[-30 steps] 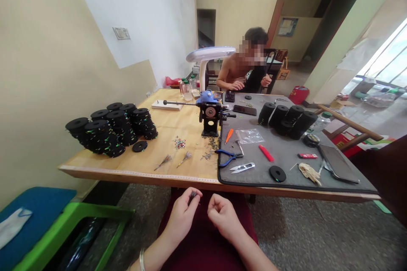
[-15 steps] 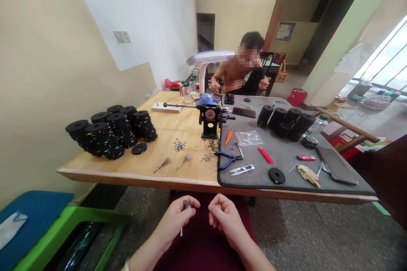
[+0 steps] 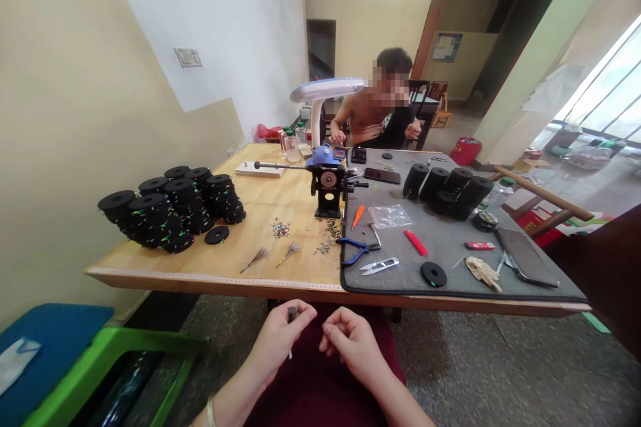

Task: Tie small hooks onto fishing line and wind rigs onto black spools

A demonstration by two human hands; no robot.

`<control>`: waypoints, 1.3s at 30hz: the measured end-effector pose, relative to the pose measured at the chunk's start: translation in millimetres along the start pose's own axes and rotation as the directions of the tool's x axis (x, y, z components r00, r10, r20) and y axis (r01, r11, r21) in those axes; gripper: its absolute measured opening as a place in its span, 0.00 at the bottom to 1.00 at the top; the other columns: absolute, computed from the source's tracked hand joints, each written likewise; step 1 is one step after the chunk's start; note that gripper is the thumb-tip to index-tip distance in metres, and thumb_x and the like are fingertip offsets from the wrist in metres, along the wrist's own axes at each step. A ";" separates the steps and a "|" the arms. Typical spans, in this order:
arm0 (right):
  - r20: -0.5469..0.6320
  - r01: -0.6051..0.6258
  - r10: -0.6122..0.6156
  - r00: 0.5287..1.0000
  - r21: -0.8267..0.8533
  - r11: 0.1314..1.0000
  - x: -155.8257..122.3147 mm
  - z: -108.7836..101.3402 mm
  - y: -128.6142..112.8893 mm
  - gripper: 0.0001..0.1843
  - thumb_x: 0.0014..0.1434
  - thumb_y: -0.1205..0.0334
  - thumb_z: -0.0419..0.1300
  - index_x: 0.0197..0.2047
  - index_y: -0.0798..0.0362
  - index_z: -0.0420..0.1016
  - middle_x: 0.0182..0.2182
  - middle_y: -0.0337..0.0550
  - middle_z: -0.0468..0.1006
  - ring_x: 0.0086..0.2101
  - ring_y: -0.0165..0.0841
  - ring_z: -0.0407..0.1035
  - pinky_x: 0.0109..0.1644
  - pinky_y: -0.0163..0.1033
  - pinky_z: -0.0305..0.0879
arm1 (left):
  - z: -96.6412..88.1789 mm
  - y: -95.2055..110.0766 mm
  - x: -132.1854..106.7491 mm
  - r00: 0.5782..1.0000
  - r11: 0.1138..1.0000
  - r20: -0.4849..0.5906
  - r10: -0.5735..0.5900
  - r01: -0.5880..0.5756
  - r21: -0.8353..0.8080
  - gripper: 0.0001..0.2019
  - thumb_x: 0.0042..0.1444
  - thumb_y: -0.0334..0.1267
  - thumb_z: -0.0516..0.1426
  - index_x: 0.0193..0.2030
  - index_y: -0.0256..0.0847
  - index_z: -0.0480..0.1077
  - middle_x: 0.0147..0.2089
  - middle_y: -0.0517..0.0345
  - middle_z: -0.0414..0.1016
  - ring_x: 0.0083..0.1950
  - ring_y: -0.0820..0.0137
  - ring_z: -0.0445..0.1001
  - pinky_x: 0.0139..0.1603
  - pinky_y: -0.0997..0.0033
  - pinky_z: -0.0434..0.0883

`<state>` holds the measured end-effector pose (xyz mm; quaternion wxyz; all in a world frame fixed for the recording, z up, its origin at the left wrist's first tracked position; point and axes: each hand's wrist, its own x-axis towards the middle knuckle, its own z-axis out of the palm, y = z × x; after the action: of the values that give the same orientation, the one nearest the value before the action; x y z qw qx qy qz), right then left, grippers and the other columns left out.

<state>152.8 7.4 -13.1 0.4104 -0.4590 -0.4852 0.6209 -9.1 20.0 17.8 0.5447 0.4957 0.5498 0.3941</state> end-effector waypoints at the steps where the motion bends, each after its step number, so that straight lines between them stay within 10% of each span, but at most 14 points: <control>1: 0.000 -0.012 0.012 1.000 0.002 1.000 -0.1 -2.0 -2.1 0.20 0.52 0.45 0.60 0.31 0.55 0.69 0.22 0.43 0.78 0.21 0.29 0.69 0.18 0.28 0.55 | -0.9 1.2 -0.2 1.000 1.000 -0.009 0.011 -0.011 0.022 0.16 0.48 0.50 0.60 0.26 0.37 0.72 0.20 0.66 0.62 0.21 0.76 0.55 0.22 0.76 0.53; 7: -0.136 0.051 -0.046 0.990 0.033 0.998 -3.8 -20.2 -23.7 0.27 0.51 0.40 0.60 0.42 0.55 0.73 0.38 0.53 0.80 0.39 0.43 0.74 0.23 0.32 0.67 | -2.2 8.3 0.3 0.999 0.996 -0.030 0.040 -0.038 0.081 0.16 0.47 0.51 0.60 0.25 0.37 0.72 0.19 0.66 0.61 0.21 0.76 0.55 0.21 0.76 0.53; 18: -0.111 0.131 -0.124 0.986 0.065 0.989 4.9 -18.4 -44.3 0.23 0.53 0.45 0.60 0.44 0.55 0.71 0.40 0.51 0.77 0.42 0.41 0.72 0.28 0.35 0.72 | 0.1 13.4 -2.7 0.999 0.996 0.012 0.041 -0.042 0.080 0.16 0.47 0.50 0.60 0.25 0.37 0.72 0.18 0.67 0.61 0.20 0.76 0.56 0.22 0.76 0.54; 26: 0.121 0.006 0.001 0.993 -0.064 0.998 14.0 7.1 -33.2 0.17 0.52 0.50 0.61 0.35 0.56 0.68 0.20 0.35 0.73 0.18 0.26 0.65 0.22 0.31 0.62 | -0.3 15.8 -8.5 0.960 0.921 0.019 0.278 -0.272 0.278 0.12 0.53 0.43 0.56 0.24 0.39 0.72 0.23 0.58 0.74 0.26 0.69 0.67 0.29 0.73 0.62; 39: 0.015 0.054 -0.053 0.998 -0.061 0.997 12.8 4.9 -31.0 0.14 0.50 0.54 0.61 0.25 0.52 0.61 0.12 0.29 0.65 0.14 0.22 0.50 0.20 0.29 0.44 | -20.7 31.4 8.5 0.920 0.784 0.060 0.387 -0.363 0.503 0.11 0.55 0.41 0.54 0.26 0.40 0.72 0.23 0.59 0.72 0.26 0.68 0.67 0.28 0.72 0.59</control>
<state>146.9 24.5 15.6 0.4093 -0.4542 -0.5189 0.5974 -25.3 36.7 48.6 0.2939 0.7106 0.5361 0.3482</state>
